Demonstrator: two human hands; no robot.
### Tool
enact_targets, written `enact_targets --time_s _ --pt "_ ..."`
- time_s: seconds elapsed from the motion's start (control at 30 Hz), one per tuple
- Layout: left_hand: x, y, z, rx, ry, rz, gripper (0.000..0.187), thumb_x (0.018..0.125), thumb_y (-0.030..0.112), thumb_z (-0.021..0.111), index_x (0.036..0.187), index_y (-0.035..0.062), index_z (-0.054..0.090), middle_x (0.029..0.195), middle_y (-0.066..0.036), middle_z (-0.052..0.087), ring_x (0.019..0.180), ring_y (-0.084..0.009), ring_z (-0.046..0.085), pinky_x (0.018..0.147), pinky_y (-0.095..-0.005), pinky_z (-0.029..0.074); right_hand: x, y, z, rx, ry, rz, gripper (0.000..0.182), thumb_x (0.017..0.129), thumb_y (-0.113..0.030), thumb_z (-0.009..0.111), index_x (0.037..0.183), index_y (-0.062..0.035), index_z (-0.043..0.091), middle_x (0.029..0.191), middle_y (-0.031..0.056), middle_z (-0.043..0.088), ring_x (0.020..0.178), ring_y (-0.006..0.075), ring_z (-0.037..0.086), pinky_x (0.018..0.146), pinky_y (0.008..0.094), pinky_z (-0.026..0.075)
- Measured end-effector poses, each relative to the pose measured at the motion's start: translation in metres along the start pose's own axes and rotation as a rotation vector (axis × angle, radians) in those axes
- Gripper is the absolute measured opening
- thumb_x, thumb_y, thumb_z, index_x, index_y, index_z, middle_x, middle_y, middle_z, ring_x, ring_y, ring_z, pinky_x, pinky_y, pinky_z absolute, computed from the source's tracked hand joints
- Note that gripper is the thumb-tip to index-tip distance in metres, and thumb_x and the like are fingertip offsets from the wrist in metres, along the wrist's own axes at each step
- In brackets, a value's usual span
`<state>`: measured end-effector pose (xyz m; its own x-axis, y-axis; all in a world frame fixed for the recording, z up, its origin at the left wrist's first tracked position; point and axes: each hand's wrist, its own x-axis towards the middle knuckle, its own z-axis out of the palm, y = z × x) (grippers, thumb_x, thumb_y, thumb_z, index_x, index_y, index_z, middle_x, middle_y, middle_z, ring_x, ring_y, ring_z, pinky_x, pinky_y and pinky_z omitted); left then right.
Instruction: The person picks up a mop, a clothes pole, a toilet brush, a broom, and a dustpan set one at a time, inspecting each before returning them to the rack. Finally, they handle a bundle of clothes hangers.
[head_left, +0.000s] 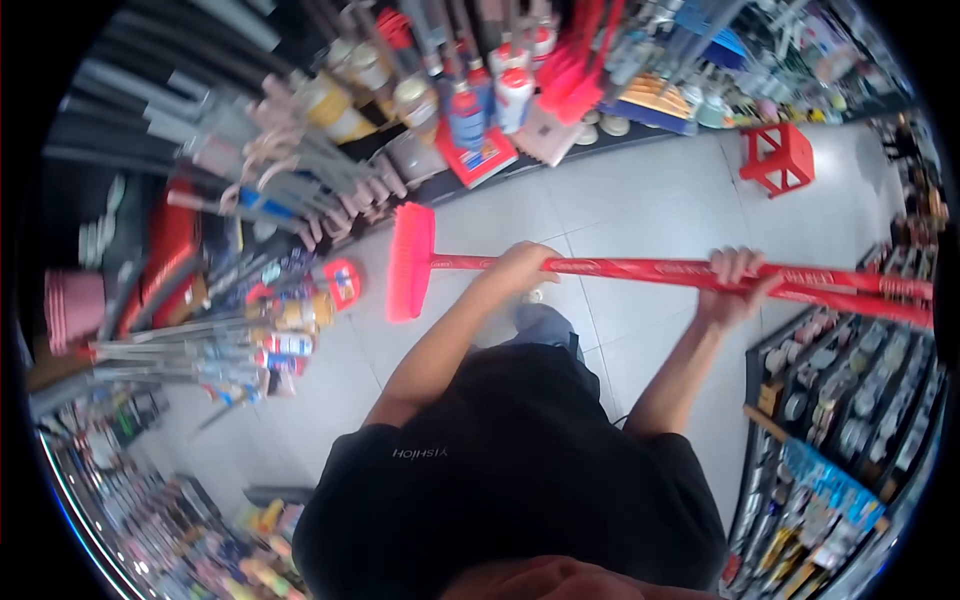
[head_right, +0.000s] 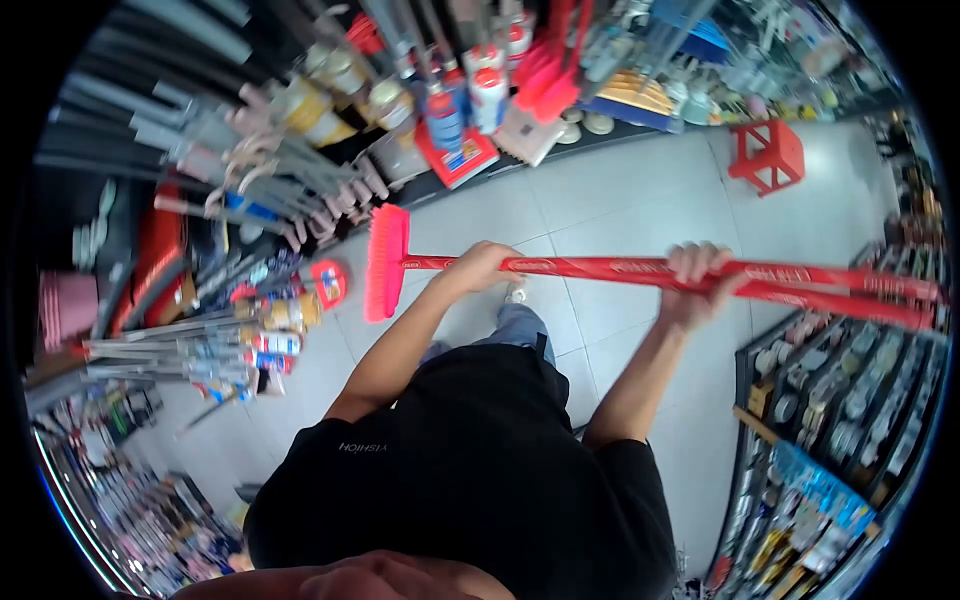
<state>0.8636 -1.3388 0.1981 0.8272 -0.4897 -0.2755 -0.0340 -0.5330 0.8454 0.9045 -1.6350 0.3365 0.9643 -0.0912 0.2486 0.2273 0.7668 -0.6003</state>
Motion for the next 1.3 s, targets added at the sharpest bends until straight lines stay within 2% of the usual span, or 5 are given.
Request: enact_targets --time_s 0.43,0.8,0.97,1.1,1.3 --pt "0.097 0.119 -0.125 -0.486 0.582 0.377 0.042 0.092 0.011 0.056 0.130 -0.0041 0.047 0.133 -0.013 0.050 0.124 -0.0223 0.048 0.105 -0.0364 0.036 0.103 0.140 0.037 -0.686 -0.157 0.158 0.005 0.087 -0.005 0.059 0.087 0.0004 0.060 0.074 0.0037 0.061 0.066 0.0101 0.056 0.060 0.0263 0.047" --pt "0.165 0.120 -0.202 -0.720 0.243 0.478 0.023 0.090 0.006 0.059 0.112 -0.0014 0.059 0.095 -0.002 0.062 0.084 -0.0086 0.058 0.075 -0.0218 0.047 0.157 0.166 0.054 -0.950 -0.234 0.207 0.013 0.085 -0.005 0.060 0.095 0.0038 0.060 0.081 0.0081 0.066 0.075 0.0150 0.064 0.068 0.0299 0.051" --pt "0.185 0.100 -0.212 -0.524 0.728 0.386 0.022 0.093 0.009 0.054 0.111 -0.0026 0.057 0.094 -0.006 0.064 0.087 -0.0140 0.060 0.080 -0.0268 0.048 0.186 0.174 0.058 -0.780 -0.218 0.019 0.019 0.090 -0.003 0.057 0.105 0.0083 0.059 0.103 0.0120 0.065 0.100 0.0189 0.063 0.090 0.0316 0.048" --pt "0.182 0.091 -0.235 -0.788 0.837 0.437 0.022 0.098 0.018 0.050 0.108 -0.0010 0.054 0.085 -0.004 0.060 0.074 -0.0118 0.057 0.070 -0.0248 0.046 0.226 0.168 0.032 -0.773 0.050 -0.012 0.016 0.093 -0.009 0.057 0.085 0.0045 0.058 0.063 0.0028 0.058 0.053 0.0090 0.056 0.049 0.0251 0.046" --pt "0.187 0.074 -0.240 -0.638 1.071 0.458 0.029 0.099 0.027 0.049 0.105 -0.0016 0.052 0.083 -0.005 0.057 0.066 -0.0115 0.053 0.063 -0.0235 0.044 0.303 0.146 0.032 -0.806 -0.018 -0.129 0.034 0.095 -0.034 0.055 0.083 -0.0021 0.054 0.063 -0.0015 0.050 0.055 0.0055 0.046 0.049 0.0230 0.039"
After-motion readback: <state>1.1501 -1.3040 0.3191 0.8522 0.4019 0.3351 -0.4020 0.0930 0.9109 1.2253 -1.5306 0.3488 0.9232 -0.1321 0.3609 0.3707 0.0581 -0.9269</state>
